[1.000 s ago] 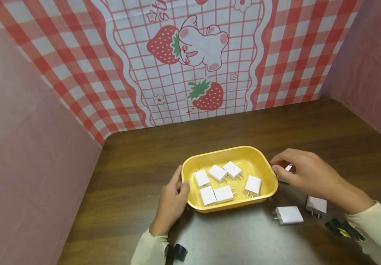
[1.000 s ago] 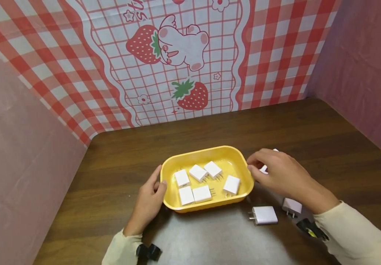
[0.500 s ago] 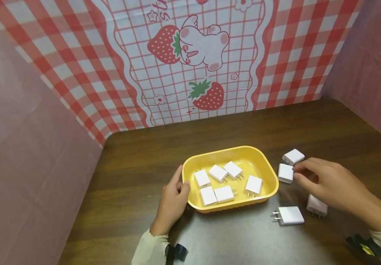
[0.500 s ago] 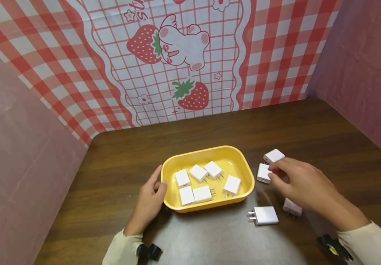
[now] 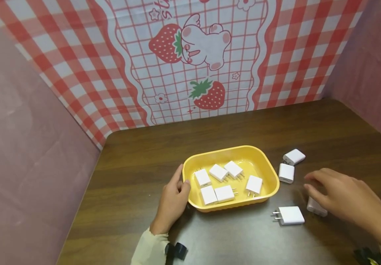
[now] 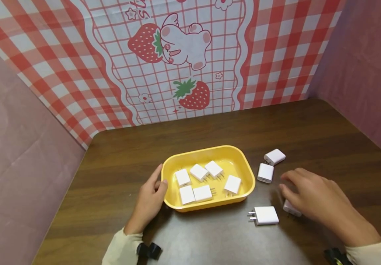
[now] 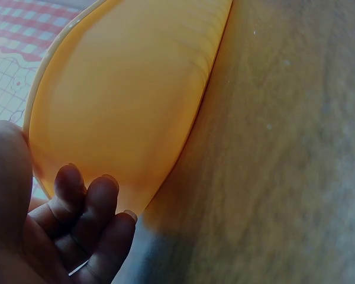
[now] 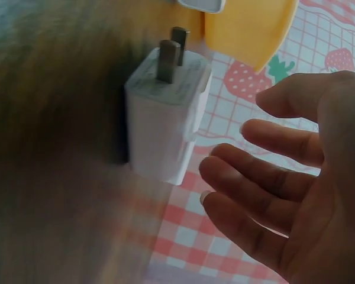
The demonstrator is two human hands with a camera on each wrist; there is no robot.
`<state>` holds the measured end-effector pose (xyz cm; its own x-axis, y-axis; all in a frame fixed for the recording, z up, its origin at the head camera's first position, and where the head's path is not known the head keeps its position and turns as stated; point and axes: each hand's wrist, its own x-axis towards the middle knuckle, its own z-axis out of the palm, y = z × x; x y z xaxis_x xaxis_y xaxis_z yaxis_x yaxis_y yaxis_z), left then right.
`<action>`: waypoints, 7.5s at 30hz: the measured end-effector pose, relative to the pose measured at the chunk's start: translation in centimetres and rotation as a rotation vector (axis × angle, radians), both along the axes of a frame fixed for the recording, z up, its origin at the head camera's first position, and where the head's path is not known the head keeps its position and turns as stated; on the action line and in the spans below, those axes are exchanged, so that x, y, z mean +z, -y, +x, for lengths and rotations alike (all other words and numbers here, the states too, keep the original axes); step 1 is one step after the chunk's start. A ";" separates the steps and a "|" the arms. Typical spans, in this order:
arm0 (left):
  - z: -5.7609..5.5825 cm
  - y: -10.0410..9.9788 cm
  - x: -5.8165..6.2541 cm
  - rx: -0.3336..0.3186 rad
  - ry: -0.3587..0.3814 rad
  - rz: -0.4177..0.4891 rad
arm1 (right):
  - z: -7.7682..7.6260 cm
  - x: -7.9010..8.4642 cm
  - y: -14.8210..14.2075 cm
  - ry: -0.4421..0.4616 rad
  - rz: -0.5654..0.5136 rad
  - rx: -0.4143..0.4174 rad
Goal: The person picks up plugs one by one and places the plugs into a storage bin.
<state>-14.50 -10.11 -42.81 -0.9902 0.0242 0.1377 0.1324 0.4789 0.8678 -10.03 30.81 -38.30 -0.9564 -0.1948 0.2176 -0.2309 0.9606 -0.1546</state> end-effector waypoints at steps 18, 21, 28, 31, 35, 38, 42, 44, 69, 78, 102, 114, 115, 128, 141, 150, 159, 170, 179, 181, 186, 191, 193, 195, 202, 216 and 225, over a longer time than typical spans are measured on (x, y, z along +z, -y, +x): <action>0.1 0.1 0.0 0.003 0.047 0.008 | 0.9 -1.6 -0.7 0.194 0.069 -0.025; 0.0 0.1 0.0 0.000 0.044 0.009 | 0.9 -1.7 -0.8 0.255 0.074 -0.052; 0.0 0.0 0.2 -0.002 0.024 0.000 | 0.7 -1.4 -1.0 0.304 0.099 -0.114; 0.0 0.0 0.1 -0.001 0.015 -0.001 | 0.8 -1.4 -0.9 0.290 0.099 -0.123; 0.0 0.1 0.1 -0.001 0.002 0.001 | 0.8 -1.5 -0.7 0.286 0.083 -0.124; 0.0 0.1 0.1 -0.002 -0.002 0.001 | 0.9 -1.6 -0.5 0.266 0.068 -0.118; -0.1 0.1 0.1 -0.002 0.009 0.000 | 1.1 -1.7 -0.3 0.223 0.057 -0.116; -0.1 0.1 0.1 -0.004 0.011 0.001 | 1.1 -1.7 -0.2 0.222 0.058 -0.123; -0.1 0.0 0.0 -0.002 0.028 0.014 | 0.3 -2.0 0.0 0.175 -0.036 -0.114; -0.1 0.0 -0.1 -0.006 0.011 0.013 | 0.1 -2.1 -0.1 0.162 -0.056 -0.124; -0.2 -0.1 -0.1 -0.005 0.011 0.008 | -0.4 -2.0 0.6 -0.016 -0.163 -0.098; -0.1 0.0 -0.1 -0.003 0.006 0.005 | -1.0 -1.0 2.0 -0.043 -0.222 -0.082; -0.1 0.0 -0.1 -0.003 0.007 0.004 | -1.1 -0.9 2.2 -0.047 -0.227 -0.077; -0.1 -0.1 0.0 0.002 0.027 -0.002 | -2.4 0.2 4.0 -0.078 -0.263 -0.028; -0.1 0.0 0.0 0.004 0.029 -0.002 | -3.3 1.8 4.8 -0.056 -0.293 -0.014; -0.1 0.1 0.0 0.004 0.039 -0.002 | -4.0 3.1 6.7 -0.080 -0.293 0.049; -0.1 0.1 0.0 0.001 0.051 -0.001 | -5.0 3.9 9.0 -0.058 -0.261 0.124; 0.0 0.1 0.3 -0.009 0.065 0.004 | -6.1 5.0 10.4 0.089 -0.205 0.232; 0.0 0.1 0.3 -0.007 0.072 0.006 | -7.5 6.1 13.2 0.248 -0.032 0.437; 0.0 0.1 0.3 -0.006 0.068 0.004 | -7.8 6.2 13.9 0.243 -0.002 0.480; 0.0 0.3 0.2 -0.014 0.056 -0.005 | -8.6 6.0 15.3 0.215 0.040 0.562; -0.1 0.2 0.1 -0.026 0.044 0.006 | -9.3 5.7 16.4 0.211 0.076 0.616; -0.1 0.2 0.1 -0.027 0.039 0.011 | -9.6 5.6 17.0 0.210 0.101 0.636; -0.1 0.3 0.1 -0.026 0.036 0.012 | -9.8 5.5 17.8 0.223 0.123 0.646; -0.1 0.5 0.0 -0.018 0.017 -0.012 | -10.9 5.3 21.0 0.272 0.196 0.717; -0.2 0.2 0.2 -0.035 -0.011 -0.021 | -11.4 4.6 23.8 0.208 0.331 0.827; -0.2 0.1 0.1 -0.034 -0.020 -0.024 | -11.3 3.9 23.5 0.188 0.335 0.831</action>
